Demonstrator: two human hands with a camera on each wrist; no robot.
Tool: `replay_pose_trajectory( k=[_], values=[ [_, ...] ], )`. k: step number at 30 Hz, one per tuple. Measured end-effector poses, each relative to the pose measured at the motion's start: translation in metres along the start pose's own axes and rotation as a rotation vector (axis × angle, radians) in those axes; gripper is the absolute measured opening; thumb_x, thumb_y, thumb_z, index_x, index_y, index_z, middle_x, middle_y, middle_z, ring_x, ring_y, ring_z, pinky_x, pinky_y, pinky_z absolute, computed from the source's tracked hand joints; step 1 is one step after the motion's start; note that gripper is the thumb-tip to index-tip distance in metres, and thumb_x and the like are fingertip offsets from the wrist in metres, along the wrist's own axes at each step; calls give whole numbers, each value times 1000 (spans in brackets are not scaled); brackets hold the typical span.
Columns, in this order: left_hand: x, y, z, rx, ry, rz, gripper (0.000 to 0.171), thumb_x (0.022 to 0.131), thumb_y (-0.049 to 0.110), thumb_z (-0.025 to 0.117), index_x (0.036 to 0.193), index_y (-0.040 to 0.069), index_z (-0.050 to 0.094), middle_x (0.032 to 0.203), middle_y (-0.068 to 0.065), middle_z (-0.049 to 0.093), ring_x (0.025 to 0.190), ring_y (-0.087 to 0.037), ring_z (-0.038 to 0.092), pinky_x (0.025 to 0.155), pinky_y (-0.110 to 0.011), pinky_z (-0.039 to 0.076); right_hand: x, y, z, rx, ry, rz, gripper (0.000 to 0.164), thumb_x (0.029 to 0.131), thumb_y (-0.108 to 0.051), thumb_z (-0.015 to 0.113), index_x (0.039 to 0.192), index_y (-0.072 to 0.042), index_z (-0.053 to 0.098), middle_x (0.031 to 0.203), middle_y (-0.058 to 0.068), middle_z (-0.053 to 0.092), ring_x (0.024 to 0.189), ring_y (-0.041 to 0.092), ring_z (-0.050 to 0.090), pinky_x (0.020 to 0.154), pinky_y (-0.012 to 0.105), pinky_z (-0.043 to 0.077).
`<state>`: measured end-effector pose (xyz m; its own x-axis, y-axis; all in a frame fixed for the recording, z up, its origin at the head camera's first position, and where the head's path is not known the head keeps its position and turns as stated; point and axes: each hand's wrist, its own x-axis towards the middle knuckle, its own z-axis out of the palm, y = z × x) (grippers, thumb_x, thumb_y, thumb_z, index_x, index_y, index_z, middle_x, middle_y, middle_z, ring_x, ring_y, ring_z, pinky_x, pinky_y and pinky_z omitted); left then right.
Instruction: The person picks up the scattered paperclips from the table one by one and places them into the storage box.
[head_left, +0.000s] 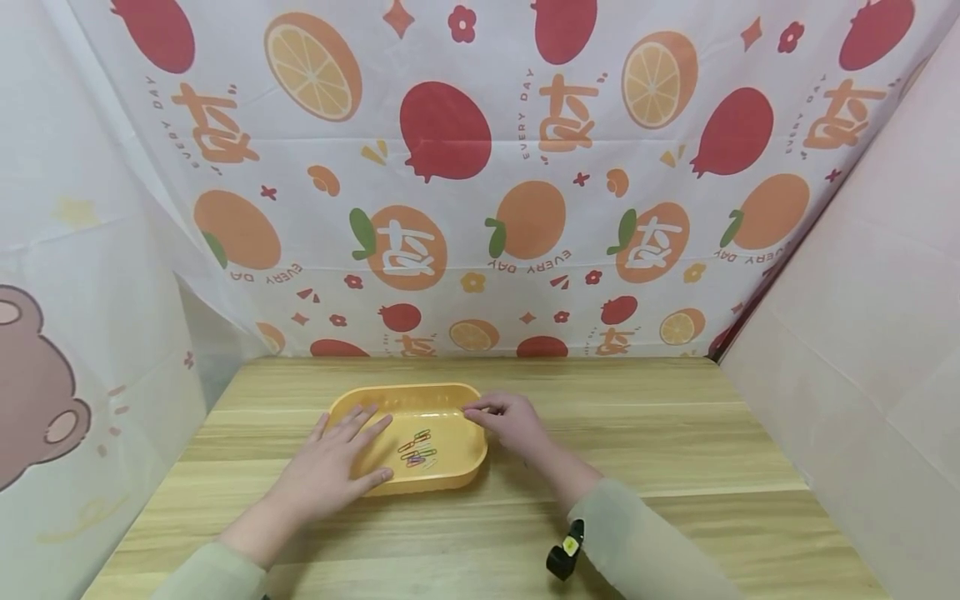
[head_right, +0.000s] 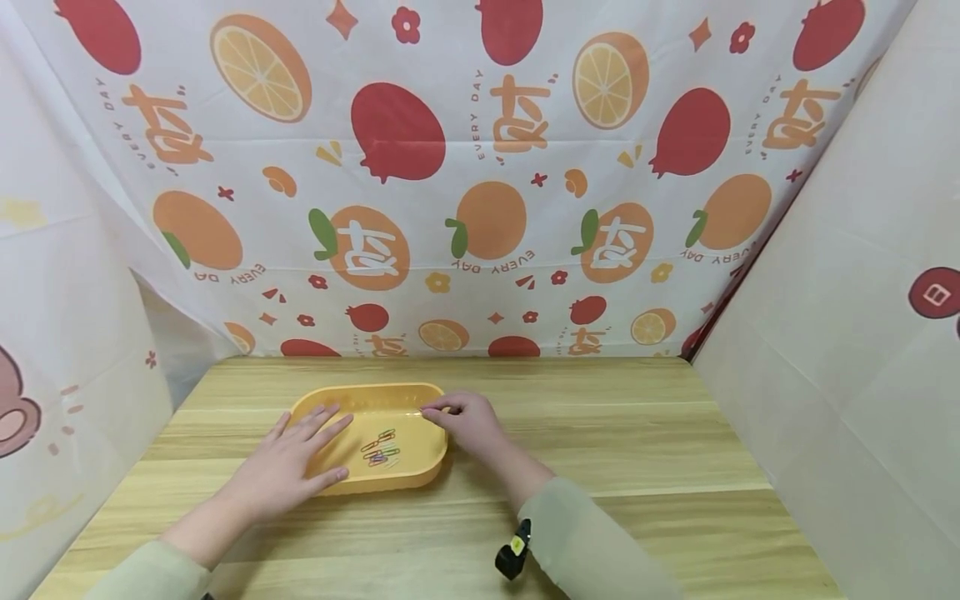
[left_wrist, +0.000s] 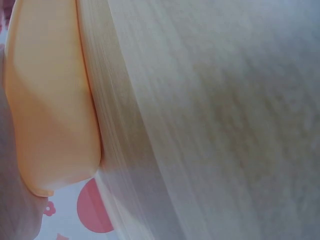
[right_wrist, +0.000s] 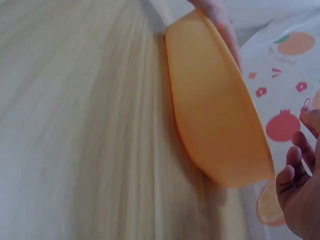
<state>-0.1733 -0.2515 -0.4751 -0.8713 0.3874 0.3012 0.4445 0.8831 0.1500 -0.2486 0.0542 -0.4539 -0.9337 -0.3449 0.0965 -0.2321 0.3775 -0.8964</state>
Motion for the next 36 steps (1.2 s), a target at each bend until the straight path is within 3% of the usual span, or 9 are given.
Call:
replay_pose_trajectory(
  k=[3, 8, 12, 20, 26, 31, 36],
  values=[
    [0, -1, 0, -2, -1, -3, 77, 89, 61, 63, 151, 20, 43, 158, -11, 34, 145, -37, 29, 118, -62, 7, 5, -6, 10, -9, -4, -46, 18, 90, -32, 74, 100, -18, 80, 90, -6, 67, 81, 12, 57, 67, 24, 49],
    [1, -1, -1, -2, -21, -13, 77, 89, 62, 61, 152, 22, 42, 159, -11, 33, 146, -37, 28, 117, -64, 10, 8, -15, 19, -46, -16, -49, 15, 91, -33, 73, 98, -22, 81, 85, -9, 65, 76, 10, 55, 64, 23, 48],
    [0, -1, -2, -4, -29, -18, 77, 90, 62, 61, 152, 22, 41, 159, -10, 32, 146, -37, 27, 117, -64, 10, 9, -21, 23, -90, -47, -65, 16, 91, -30, 73, 99, -18, 81, 85, -10, 65, 75, 10, 55, 62, 24, 48],
    [0, -1, -1, -7, -24, -14, 77, 90, 61, 62, 152, 22, 42, 159, -11, 33, 146, -37, 28, 117, -63, 9, 15, -25, 35, -434, -184, -141, 13, 92, -29, 72, 96, -19, 80, 82, -18, 63, 74, 3, 52, 65, 20, 46],
    [1, -2, -1, -10, -38, -20, 78, 90, 63, 60, 153, 22, 41, 160, -9, 32, 147, -35, 26, 117, -63, 9, 18, -30, 46, -720, -291, -187, 10, 91, -27, 72, 86, -22, 79, 78, -17, 61, 73, 2, 53, 70, 21, 48],
    [1, 0, -2, -11, -42, -20, 78, 89, 63, 60, 152, 22, 41, 160, -9, 31, 147, -34, 25, 117, -63, 9, 20, -33, 52, -847, -334, -168, 18, 89, -24, 70, 71, -24, 73, 66, -17, 57, 64, 5, 51, 65, 23, 45],
    [1, 0, -2, -11, -37, -21, 79, 89, 63, 61, 152, 21, 42, 160, -9, 32, 147, -34, 26, 117, -63, 9, 23, -32, 55, -964, -352, -165, 26, 86, -21, 69, 61, -26, 63, 58, -16, 53, 59, 8, 48, 78, 31, 44]
  ],
)
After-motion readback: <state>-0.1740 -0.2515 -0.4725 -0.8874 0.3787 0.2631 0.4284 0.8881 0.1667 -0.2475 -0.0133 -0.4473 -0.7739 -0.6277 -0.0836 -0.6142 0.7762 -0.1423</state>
